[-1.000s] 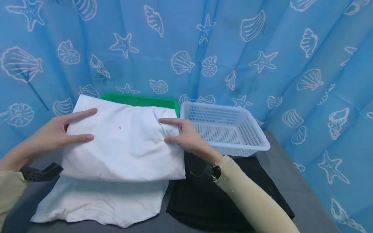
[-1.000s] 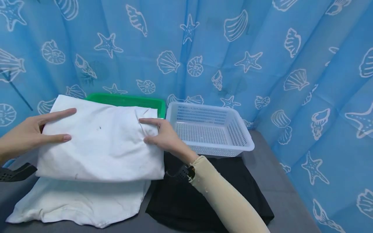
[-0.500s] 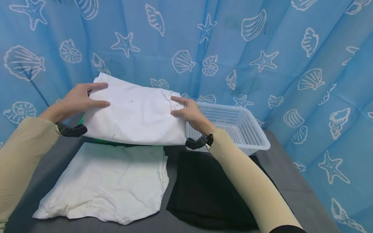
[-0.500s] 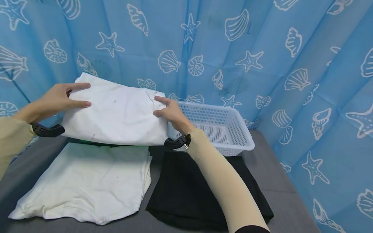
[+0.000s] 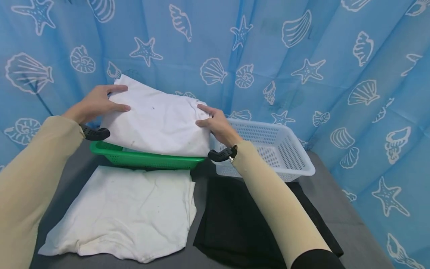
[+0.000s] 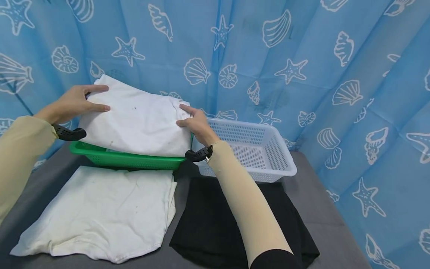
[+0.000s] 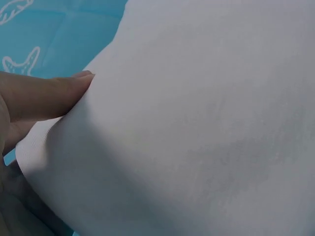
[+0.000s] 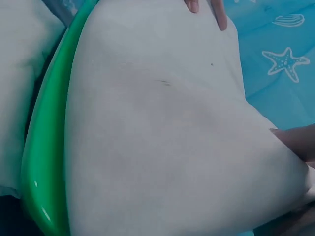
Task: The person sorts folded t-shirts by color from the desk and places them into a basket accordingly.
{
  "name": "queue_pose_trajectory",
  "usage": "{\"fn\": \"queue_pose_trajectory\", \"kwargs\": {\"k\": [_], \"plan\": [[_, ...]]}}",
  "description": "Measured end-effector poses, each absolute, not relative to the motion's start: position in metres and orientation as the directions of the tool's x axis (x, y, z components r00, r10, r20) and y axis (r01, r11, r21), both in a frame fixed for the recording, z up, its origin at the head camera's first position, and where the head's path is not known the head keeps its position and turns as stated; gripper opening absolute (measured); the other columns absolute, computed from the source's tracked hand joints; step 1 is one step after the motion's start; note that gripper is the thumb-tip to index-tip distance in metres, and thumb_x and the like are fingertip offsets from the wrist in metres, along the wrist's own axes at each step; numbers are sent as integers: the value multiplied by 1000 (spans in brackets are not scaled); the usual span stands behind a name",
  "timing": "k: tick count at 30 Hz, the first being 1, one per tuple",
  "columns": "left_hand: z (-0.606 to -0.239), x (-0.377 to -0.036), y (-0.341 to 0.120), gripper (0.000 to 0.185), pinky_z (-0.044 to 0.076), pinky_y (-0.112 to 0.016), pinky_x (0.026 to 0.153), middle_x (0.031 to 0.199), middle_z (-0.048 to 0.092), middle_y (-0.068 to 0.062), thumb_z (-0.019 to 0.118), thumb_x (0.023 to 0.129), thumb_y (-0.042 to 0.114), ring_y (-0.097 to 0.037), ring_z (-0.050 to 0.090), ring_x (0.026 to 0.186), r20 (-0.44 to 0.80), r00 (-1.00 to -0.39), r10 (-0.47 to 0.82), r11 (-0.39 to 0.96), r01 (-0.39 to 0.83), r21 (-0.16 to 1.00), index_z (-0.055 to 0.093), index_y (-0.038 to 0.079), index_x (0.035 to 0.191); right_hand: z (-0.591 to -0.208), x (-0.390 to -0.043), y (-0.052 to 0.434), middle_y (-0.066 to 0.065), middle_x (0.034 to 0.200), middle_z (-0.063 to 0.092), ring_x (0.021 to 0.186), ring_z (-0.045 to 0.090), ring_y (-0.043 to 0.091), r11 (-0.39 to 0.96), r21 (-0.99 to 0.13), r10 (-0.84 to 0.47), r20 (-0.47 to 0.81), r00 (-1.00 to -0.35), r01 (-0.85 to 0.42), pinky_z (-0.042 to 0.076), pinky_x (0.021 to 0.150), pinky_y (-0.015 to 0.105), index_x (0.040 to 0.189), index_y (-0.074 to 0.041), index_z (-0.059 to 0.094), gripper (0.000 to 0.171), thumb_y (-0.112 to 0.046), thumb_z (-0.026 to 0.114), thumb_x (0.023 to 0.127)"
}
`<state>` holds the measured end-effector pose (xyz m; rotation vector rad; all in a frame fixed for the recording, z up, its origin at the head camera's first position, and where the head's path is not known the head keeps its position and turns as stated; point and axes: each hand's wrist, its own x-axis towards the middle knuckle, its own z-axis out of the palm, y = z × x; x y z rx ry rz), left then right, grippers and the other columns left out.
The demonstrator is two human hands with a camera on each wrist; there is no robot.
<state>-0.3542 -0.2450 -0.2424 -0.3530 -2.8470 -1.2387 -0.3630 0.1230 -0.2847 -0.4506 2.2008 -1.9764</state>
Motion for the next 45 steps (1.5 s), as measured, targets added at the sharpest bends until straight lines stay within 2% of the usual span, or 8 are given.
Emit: {"fn": "queue_pose_trajectory", "kwargs": {"k": [6, 9, 17, 20, 24, 30, 36, 45], "plan": [[-252, -360, -259, 88, 19, -68, 106, 161, -4, -22, 64, 97, 34, -46, 0, 144, -48, -965, 257, 697, 150, 701, 7, 8, 159, -280, -358, 126, 16, 153, 33, 140, 31, 31, 538, -818, -316, 30, -948, -205, 39, 105, 44, 148, -4, 43, 63, 0, 65, 88], [-265, -355, -272, 85, 21, -71, 102, 158, -4, -29, 55, 101, 40, -54, 5, 140, -63, -971, 233, 734, 133, 666, 5, 0, 157, -273, -343, 133, 18, 149, 38, 136, 36, 34, 640, -733, -323, 18, -946, -232, 43, 100, 46, 145, -2, 45, 55, -7, 62, 93], [-291, -293, -271, 69, 35, -63, 99, 156, 22, -26, 47, 103, 41, -49, 29, 136, 173, -981, 85, 644, 187, 742, 23, 4, 156, -272, -290, 152, 16, 137, 50, 124, 48, 30, 509, -834, -265, 83, -961, -213, 46, 96, 45, 134, -8, 59, 38, -13, 63, 96], [-302, -259, -261, 62, 45, -41, 92, 150, 37, -22, 50, 103, 38, -43, 40, 131, 260, -964, 51, 627, 233, 743, 33, 7, 153, -276, -267, 156, 13, 133, 54, 120, 52, 27, 412, -886, -263, 107, -959, -212, 45, 98, 46, 133, -12, 60, 36, -14, 63, 97], [-318, -221, -251, 51, 44, -16, 79, 140, 50, -13, 55, 102, 33, -19, 53, 118, 323, -944, 75, 588, 303, 750, 45, 11, 147, -283, -241, 156, 10, 128, 58, 117, 56, 24, 276, -940, -292, 119, -949, -202, 46, 97, 46, 133, -14, 60, 35, -15, 62, 98], [-340, -191, -248, 45, 52, -24, 84, 136, 53, -7, 59, 101, 14, -10, 58, 116, 277, -925, 262, 390, 364, 846, 47, 9, 144, -296, -217, 150, 16, 132, 58, 117, 57, 30, 135, -979, -424, 83, -902, -154, 49, 94, 45, 136, -8, 58, 40, -12, 63, 97], [-366, -192, -248, 46, 54, -29, 83, 135, 55, -11, 59, 100, 12, -11, 58, 117, 267, -922, 281, 357, 359, 862, 47, 4, 143, -310, -210, 146, 20, 136, 54, 115, 58, 28, 124, -987, -451, 40, -891, -107, 49, 94, 45, 138, -7, 56, 43, -12, 63, 97], [-396, -189, -255, 41, 46, -14, 84, 132, 58, -13, 58, 102, 19, -4, 55, 114, 259, -934, 247, 519, 353, 778, 52, 6, 140, -345, -211, 124, 18, 129, 58, 112, 59, 27, 244, -969, -481, -99, -871, -24, 48, 94, 49, 140, -11, 55, 44, -17, 63, 98]]}}
